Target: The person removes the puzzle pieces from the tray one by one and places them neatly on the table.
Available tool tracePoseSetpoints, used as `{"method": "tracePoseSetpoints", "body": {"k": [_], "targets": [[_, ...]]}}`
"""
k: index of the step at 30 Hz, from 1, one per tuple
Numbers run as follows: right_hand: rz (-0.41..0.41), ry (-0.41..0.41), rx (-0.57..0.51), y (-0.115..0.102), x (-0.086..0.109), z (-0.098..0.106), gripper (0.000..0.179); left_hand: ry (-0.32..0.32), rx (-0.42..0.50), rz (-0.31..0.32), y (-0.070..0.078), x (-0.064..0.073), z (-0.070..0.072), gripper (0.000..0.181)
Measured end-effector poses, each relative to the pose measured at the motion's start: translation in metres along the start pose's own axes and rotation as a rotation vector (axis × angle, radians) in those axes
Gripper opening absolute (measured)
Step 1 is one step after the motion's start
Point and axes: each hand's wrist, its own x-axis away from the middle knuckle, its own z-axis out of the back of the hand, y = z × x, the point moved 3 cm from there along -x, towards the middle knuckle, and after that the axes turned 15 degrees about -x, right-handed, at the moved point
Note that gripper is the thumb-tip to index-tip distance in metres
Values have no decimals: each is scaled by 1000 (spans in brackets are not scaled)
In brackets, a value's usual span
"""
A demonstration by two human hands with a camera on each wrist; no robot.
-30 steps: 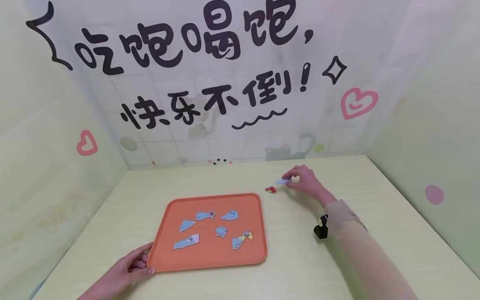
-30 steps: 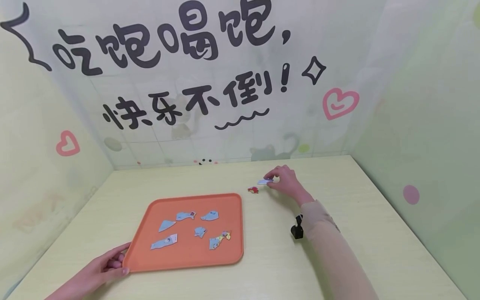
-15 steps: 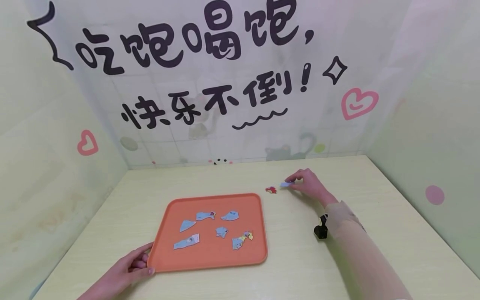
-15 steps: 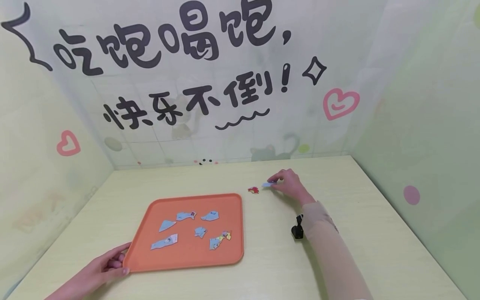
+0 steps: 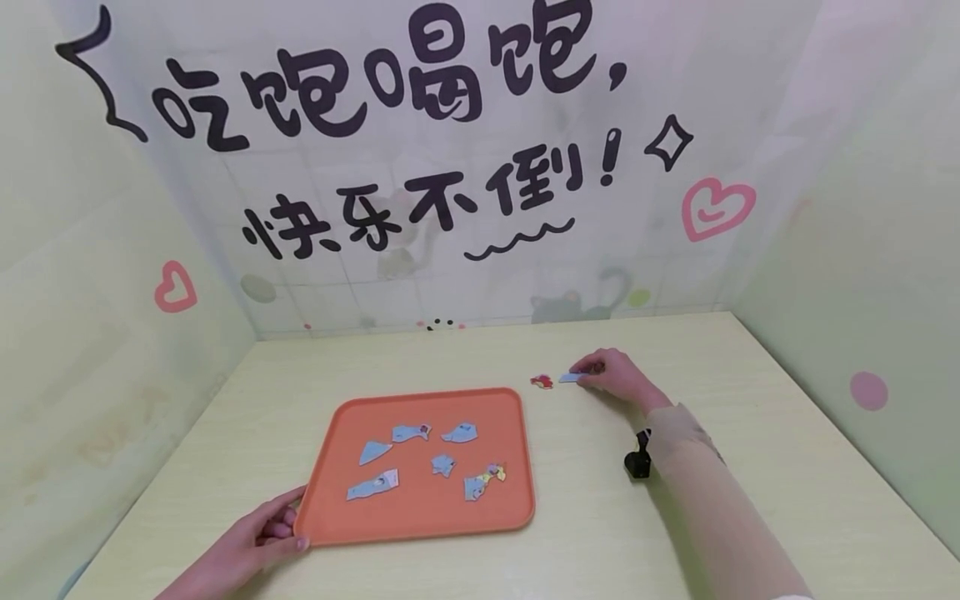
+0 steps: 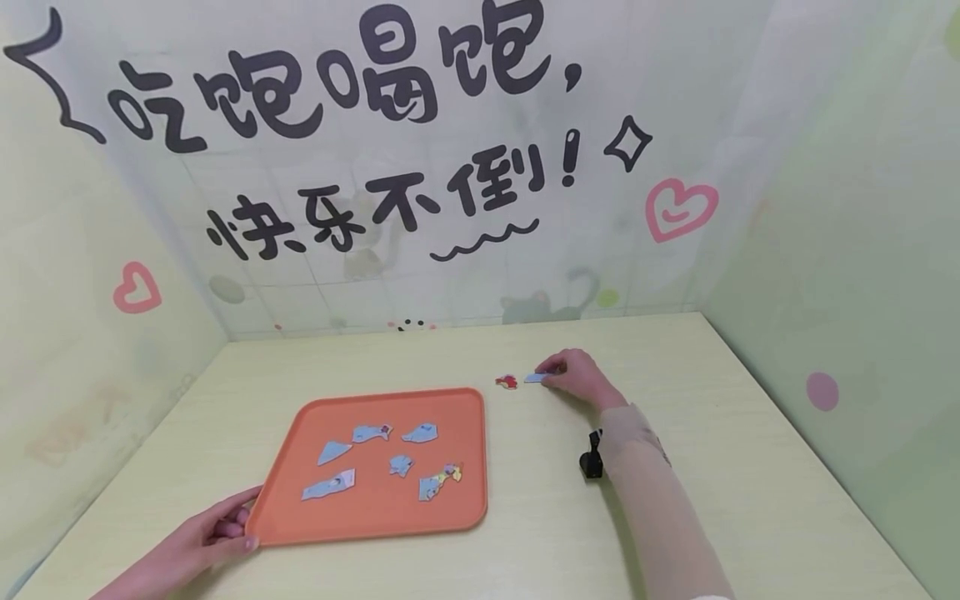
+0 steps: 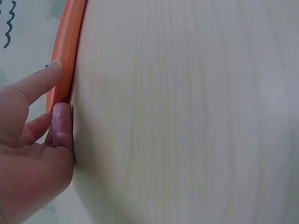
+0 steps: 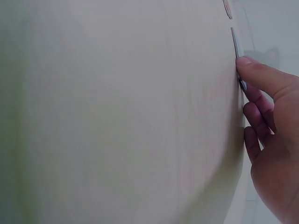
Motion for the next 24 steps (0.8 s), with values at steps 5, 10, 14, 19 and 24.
{"method": "tracePoseSetpoints", "body": {"k": [5, 10, 14, 19, 24], "targets": [[19, -22, -24, 1, 3, 1, 23, -2, 4, -27, -1, 1, 0, 84], [27, -29, -44, 1, 7, 2, 26, -5, 6, -15, -1, 0, -1, 84], [21, -41, -61, 1, 8, 2, 26, -7, 7, -11, -1, 1, -2, 85], [33, -47, -60, 1, 7, 2, 26, -2, 7, -11, -1, 2, -1, 85], [42, -51, -54, 2, 6, 3, 26, 1, 0, 14, -2, 0, -1, 85]]}}
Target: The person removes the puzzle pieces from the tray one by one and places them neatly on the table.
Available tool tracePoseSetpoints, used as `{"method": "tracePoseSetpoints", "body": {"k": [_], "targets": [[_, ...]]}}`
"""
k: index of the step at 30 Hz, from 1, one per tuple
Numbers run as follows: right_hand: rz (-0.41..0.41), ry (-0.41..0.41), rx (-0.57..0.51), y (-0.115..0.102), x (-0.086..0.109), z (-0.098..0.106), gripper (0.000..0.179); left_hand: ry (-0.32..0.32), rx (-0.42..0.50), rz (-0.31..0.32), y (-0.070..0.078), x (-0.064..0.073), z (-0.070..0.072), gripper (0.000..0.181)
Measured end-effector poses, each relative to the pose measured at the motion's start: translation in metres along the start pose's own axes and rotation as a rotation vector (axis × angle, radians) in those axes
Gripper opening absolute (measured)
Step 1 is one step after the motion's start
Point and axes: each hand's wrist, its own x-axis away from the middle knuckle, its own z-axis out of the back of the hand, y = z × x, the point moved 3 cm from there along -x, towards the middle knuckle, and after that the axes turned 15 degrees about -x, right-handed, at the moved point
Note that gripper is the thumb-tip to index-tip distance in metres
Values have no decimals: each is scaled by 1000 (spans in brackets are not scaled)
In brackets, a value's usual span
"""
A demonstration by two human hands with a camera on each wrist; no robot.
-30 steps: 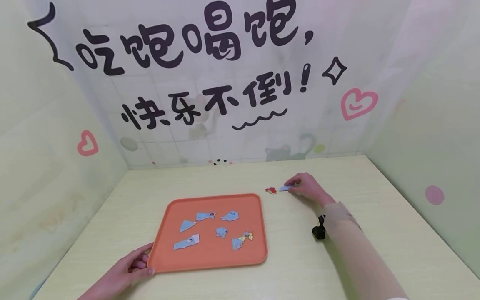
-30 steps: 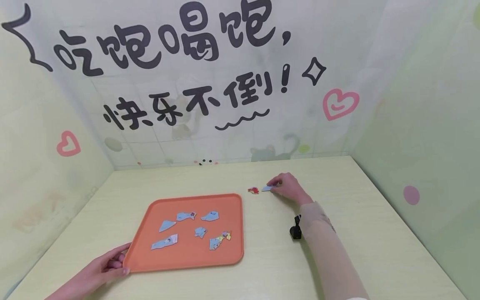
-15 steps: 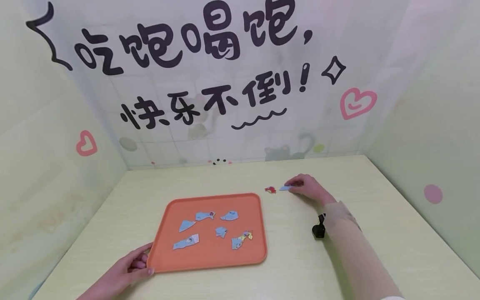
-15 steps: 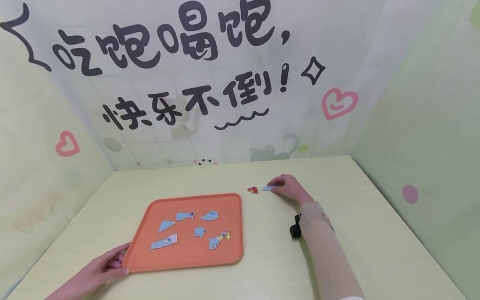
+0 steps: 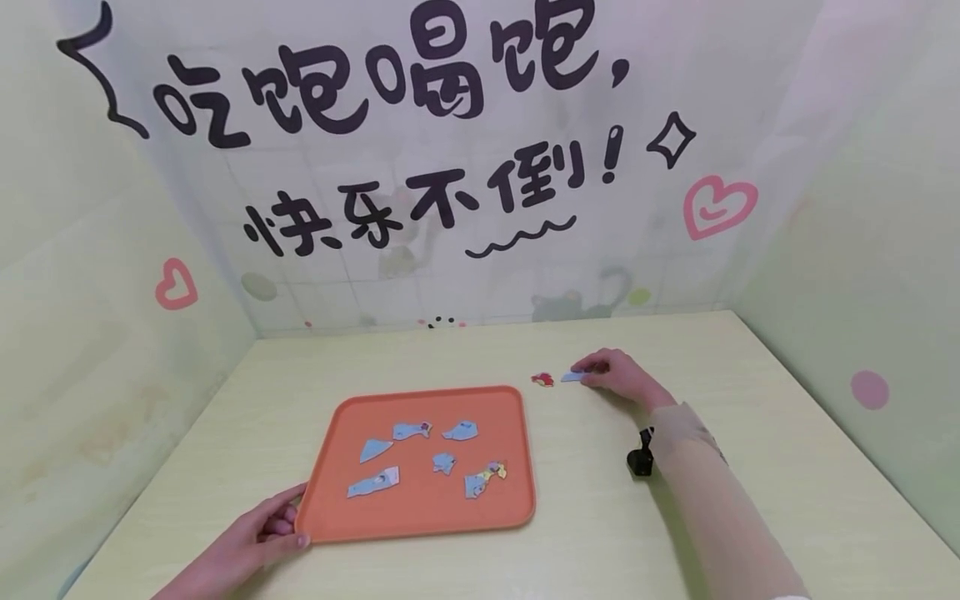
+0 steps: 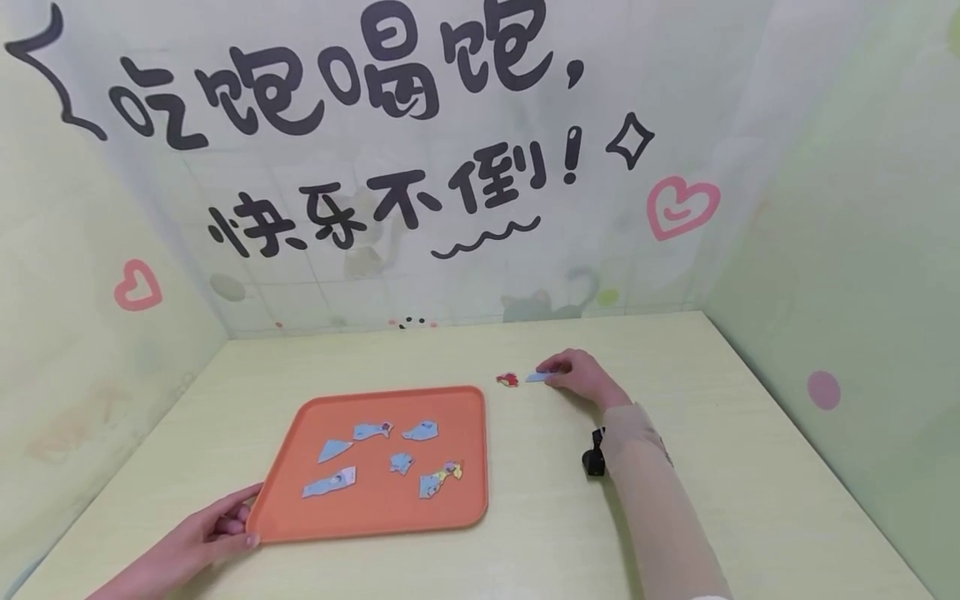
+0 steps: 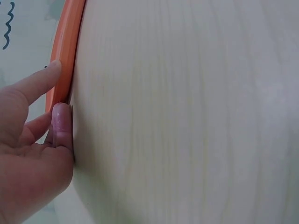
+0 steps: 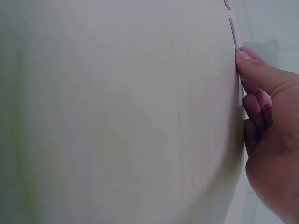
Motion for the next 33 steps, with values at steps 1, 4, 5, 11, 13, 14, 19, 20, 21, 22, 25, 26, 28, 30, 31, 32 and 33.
{"method": "tracePoseSetpoints", "body": {"k": [1, 4, 5, 11, 13, 14, 19, 20, 21, 22, 25, 26, 28, 30, 31, 32, 33], "targets": [[-5, -3, 2, 0, 0, 0, 26, 0, 5, 3, 0, 0, 0, 84], [-29, -2, 14, -2, 0, 0, 28, 1, 7, 11, 0, 0, 0, 85], [-33, 1, 22, -2, -1, -1, 30, -1, 10, 11, 0, 0, 0, 85], [-29, 48, 112, -12, -3, -8, 39, 1, 19, -15, 1, 1, 0, 84], [-13, 62, 124, -19, -4, -13, 39, 3, 20, -26, 1, 1, 0, 84], [2, 62, 119, -23, -5, -15, 39, 5, 19, -30, 1, 1, 0, 84], [110, 41, 88, -44, -11, -35, 38, 13, 4, -25, 1, 1, 1, 83], [126, 28, 83, -48, -11, -40, 38, 13, 5, -23, 1, 0, 1, 83], [144, 13, 74, -53, -11, -45, 38, 16, 4, -23, 1, 0, 1, 83], [159, -6, 68, -57, -10, -50, 38, 17, 6, -25, 1, 0, 0, 83], [192, -65, 54, -69, -7, -65, 38, 18, 12, -32, 2, 0, 0, 82], [202, -83, 51, -73, -5, -70, 38, 18, 12, -31, 2, 1, 0, 83], [217, -110, 46, -79, -1, -79, 37, 16, 13, -26, 2, 1, 0, 83], [236, -133, 44, -84, 2, -86, 37, 17, 13, -21, 2, 1, 1, 83], [245, -146, 40, -86, 4, -90, 36, 17, 13, -21, 2, 1, 1, 83], [257, -161, 38, -88, 5, -93, 35, 19, 12, -22, 2, 1, 1, 83], [266, -177, 39, -90, 7, -96, 35, 22, 10, -26, 1, 0, 1, 83]]}}
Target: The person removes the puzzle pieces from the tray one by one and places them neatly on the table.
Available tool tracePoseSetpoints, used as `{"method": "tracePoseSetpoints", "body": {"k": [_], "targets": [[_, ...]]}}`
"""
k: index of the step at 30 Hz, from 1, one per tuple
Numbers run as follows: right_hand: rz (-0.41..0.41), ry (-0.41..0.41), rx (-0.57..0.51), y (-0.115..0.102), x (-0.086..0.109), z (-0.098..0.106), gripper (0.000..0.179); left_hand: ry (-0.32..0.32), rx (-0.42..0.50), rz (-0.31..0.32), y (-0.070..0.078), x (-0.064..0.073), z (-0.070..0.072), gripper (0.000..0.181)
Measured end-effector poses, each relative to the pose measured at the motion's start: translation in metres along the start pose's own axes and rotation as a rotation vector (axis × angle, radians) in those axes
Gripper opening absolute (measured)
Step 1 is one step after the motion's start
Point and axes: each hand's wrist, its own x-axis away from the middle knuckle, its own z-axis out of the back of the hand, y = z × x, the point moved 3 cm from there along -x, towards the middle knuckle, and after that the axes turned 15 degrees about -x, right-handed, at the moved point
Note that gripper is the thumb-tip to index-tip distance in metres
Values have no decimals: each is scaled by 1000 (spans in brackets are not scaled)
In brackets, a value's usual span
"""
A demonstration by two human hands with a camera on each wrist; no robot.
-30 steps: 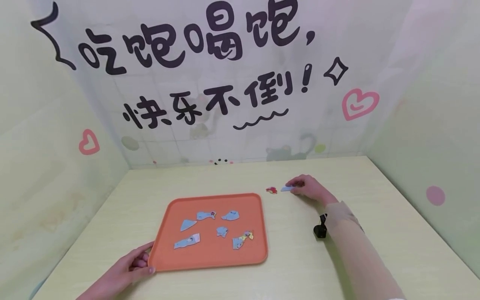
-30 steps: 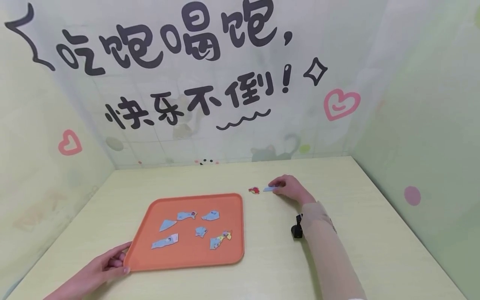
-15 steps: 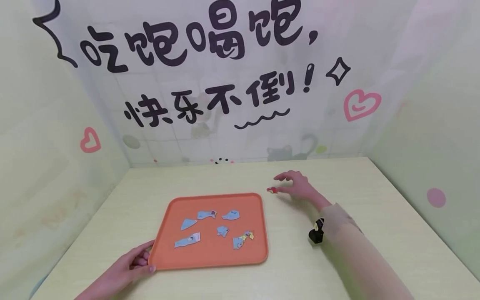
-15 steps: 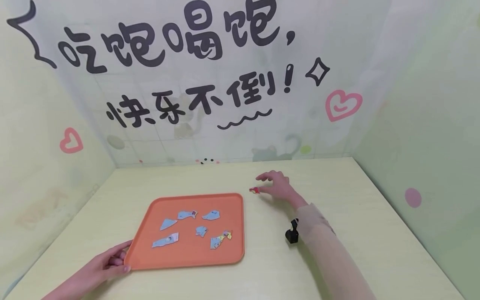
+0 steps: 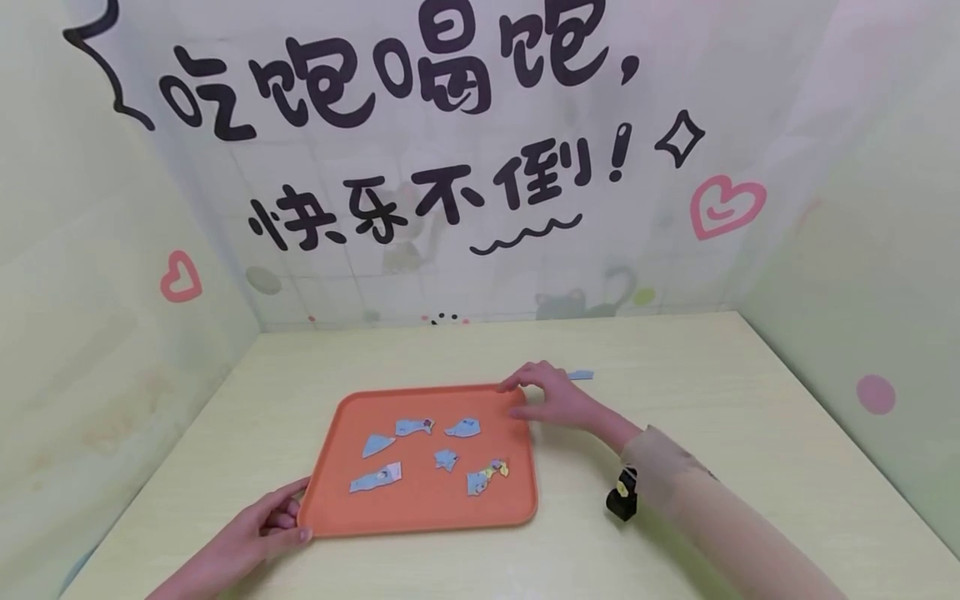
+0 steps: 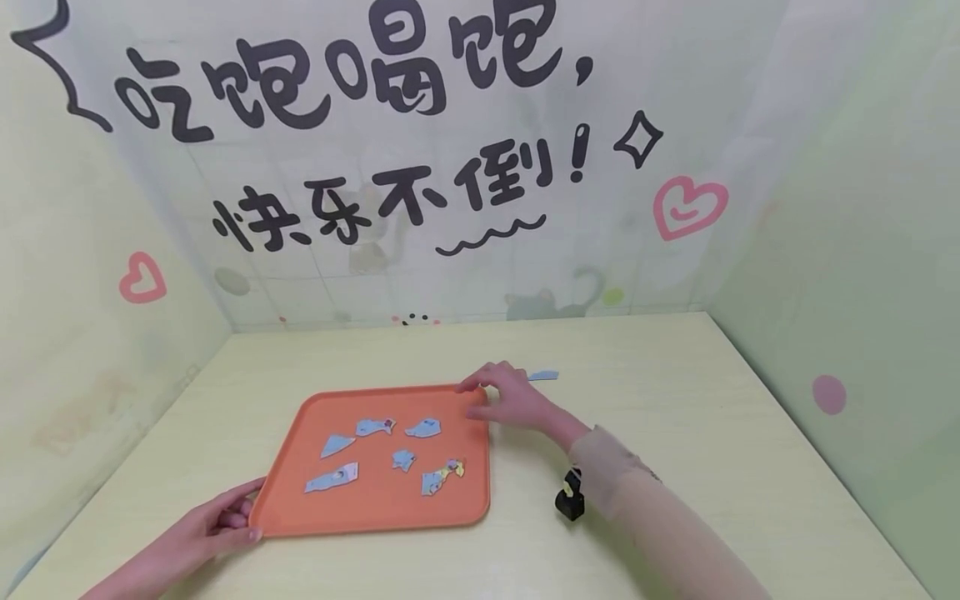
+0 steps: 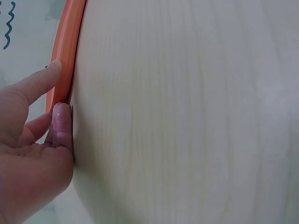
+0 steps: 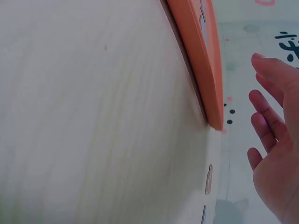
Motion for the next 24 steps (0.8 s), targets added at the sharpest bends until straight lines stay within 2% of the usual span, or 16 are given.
{"method": "tracePoseSetpoints", "body": {"k": [7, 12, 18, 24], "targets": [[48, -138, -14, -14, 6, -18, 36, 7, -8, -5, -1, -1, 0, 83], [40, -216, 36, -17, 10, -27, 36, 5, -11, 5, -1, -1, 0, 82], [6, -274, 84, -19, 15, -32, 34, -2, -8, 21, -2, -1, 0, 83], [-10, -322, 134, -16, 17, -38, 36, 3, -5, 9, -1, 0, 0, 82]]}}
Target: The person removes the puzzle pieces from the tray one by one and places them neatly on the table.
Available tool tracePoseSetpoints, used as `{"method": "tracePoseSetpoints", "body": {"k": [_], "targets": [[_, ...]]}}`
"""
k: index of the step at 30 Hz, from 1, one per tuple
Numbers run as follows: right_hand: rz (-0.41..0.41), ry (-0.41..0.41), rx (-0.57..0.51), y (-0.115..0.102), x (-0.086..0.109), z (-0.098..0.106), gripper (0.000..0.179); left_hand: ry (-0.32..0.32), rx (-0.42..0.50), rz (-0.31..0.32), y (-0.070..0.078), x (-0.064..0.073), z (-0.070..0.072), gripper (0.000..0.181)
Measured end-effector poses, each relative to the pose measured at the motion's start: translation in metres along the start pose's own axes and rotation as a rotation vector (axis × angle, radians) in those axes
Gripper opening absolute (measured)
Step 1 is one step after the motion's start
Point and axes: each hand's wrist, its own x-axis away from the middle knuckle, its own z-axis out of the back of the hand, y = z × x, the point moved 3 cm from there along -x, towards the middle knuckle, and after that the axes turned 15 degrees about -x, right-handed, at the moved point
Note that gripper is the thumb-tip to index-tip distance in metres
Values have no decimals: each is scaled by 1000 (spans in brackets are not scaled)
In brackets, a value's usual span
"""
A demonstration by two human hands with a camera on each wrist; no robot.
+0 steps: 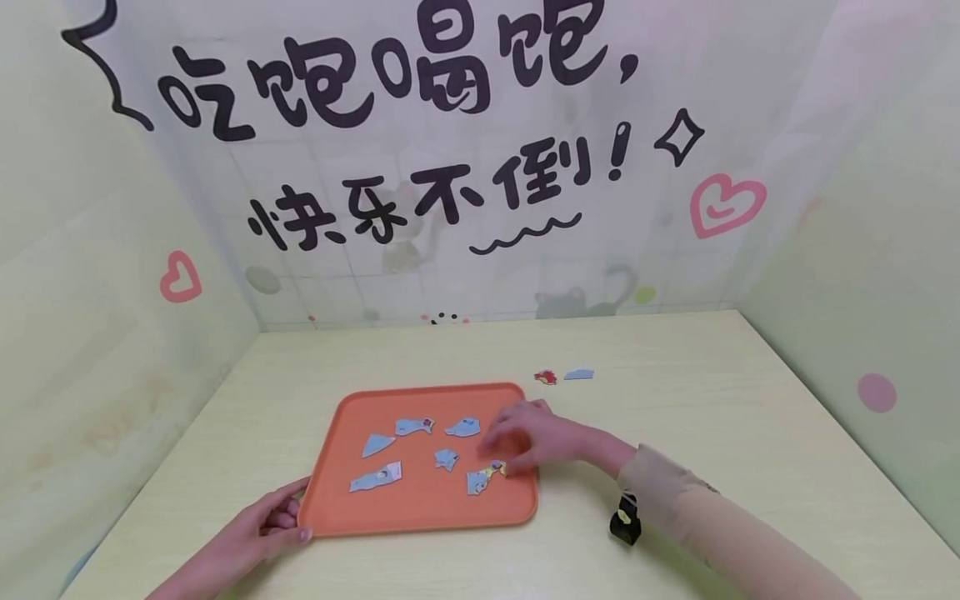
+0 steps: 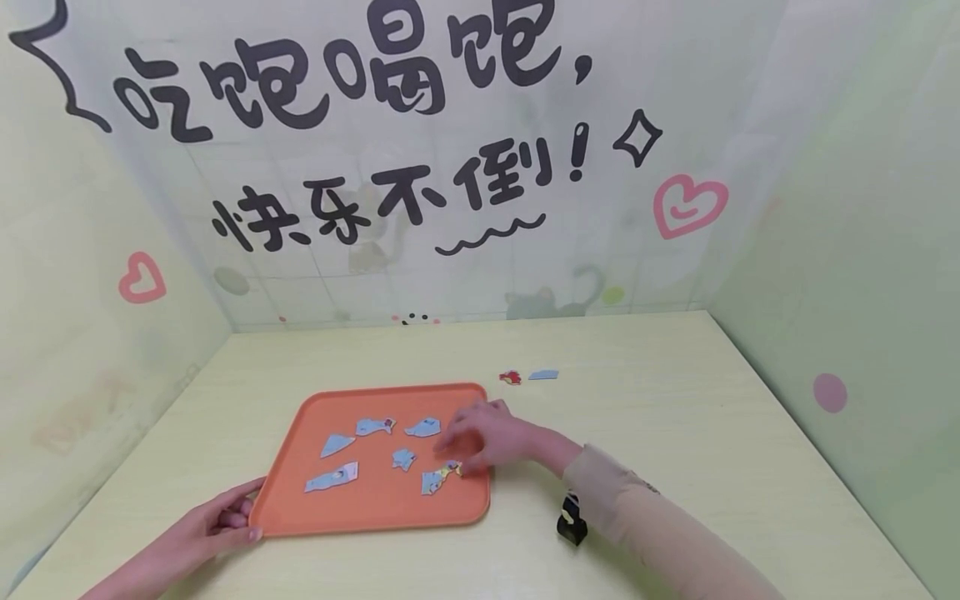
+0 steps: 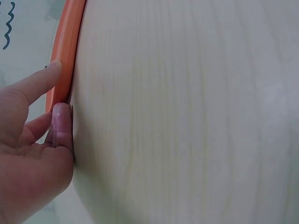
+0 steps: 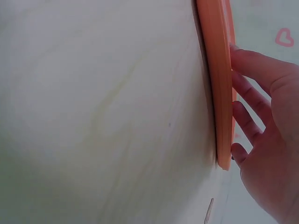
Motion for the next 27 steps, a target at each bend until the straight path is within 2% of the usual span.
{"method": "tracePoseSetpoints", "body": {"k": [10, 18, 27], "targets": [[-39, -44, 36, 0, -1, -2, 26, -4, -1, 5, 1, -1, 2, 84], [-27, -31, 19, 1, -2, -4, 20, -3, 6, 19, 1, -1, 2, 84], [-41, -15, 10, -1, 1, -7, 18, -13, -2, 66, 0, -1, 0, 83]]}}
